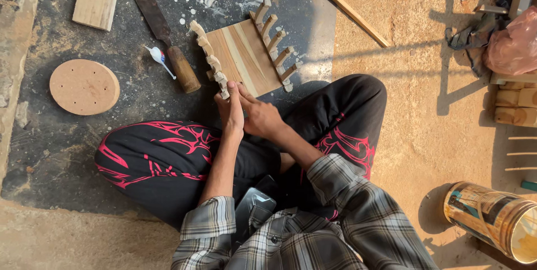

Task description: The person sits on the floor and uses a chisel to carve and smooth the edges of a small wooden rack. They repeatedly scrape the surface and edges, then wipe away wood shavings with their hand.

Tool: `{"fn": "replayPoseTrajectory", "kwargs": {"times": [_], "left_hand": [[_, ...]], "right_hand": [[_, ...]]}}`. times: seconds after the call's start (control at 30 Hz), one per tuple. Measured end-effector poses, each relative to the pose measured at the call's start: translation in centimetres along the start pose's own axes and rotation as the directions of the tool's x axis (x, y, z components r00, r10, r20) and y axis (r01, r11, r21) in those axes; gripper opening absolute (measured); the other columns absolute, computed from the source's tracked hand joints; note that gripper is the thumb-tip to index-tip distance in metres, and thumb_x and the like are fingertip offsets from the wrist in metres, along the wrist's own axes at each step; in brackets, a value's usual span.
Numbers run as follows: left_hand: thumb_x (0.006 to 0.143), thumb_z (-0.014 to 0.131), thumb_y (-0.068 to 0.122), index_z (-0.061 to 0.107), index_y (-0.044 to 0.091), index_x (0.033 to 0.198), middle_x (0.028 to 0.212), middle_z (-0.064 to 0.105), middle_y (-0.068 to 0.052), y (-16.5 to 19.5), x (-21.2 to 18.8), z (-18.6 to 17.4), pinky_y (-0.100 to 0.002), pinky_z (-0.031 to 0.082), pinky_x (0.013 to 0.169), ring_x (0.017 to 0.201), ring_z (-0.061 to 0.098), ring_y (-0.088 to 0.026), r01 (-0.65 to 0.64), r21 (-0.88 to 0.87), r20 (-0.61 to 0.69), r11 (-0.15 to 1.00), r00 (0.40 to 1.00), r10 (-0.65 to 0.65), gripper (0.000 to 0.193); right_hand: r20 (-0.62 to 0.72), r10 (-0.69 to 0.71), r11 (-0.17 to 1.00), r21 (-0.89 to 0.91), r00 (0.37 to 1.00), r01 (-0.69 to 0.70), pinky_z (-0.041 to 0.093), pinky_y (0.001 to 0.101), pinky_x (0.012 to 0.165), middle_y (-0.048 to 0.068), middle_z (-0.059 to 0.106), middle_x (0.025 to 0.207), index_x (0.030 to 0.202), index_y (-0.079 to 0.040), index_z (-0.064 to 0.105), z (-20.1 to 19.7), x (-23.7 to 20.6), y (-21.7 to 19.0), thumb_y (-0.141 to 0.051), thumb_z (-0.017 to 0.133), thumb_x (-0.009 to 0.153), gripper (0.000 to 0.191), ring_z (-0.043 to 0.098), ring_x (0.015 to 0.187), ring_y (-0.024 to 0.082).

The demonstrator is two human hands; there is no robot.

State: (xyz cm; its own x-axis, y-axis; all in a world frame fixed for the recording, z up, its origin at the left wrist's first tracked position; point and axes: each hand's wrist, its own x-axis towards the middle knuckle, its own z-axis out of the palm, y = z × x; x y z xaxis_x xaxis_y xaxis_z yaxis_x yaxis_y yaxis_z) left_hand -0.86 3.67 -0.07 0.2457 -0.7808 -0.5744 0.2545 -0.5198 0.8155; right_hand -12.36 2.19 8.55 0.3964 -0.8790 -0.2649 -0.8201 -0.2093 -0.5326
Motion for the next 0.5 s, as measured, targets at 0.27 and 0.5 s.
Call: {"fn": "replayPoseTrajectory", "kwargs": {"times": [0.27,0.5], "left_hand": [[0.086,0.054,0.075,0.041,-0.004,0.136,0.101,0.050,-0.014,-0.9,0.7,0.0,-0.032,0.037,0.052,0.068,0.041,-0.018,0.148,-0.053,0.053,0.988,0.988,-0.145,0.095],[0.086,0.056,0.074,0.042,-0.003,0.134,0.101,0.056,-0.008,1.3,-0.4,0.3,-0.028,0.043,0.055,0.071,0.048,-0.012,0.087,-0.013,0.023,0.996,0.996,-0.087,0.092]], "right_hand": [[-0.081,0.135,0.988,-0.066,0.988,-0.140,0.060,0.0453,0.072,0.003,0.038,0.166,0.161,-0.022,0.033,-0.1,0.2,0.6,-0.002,0.064,0.074,0.094,0.072,0.103,0.037],[-0.083,0.195,0.976,-0.080,0.977,-0.201,0.060,0.0462,0.062,0.002,0.035,0.166,0.161,-0.020,0.030,-0.9,0.2,0.3,-0.004,0.063,0.071,0.097,0.073,0.086,0.039]]}}
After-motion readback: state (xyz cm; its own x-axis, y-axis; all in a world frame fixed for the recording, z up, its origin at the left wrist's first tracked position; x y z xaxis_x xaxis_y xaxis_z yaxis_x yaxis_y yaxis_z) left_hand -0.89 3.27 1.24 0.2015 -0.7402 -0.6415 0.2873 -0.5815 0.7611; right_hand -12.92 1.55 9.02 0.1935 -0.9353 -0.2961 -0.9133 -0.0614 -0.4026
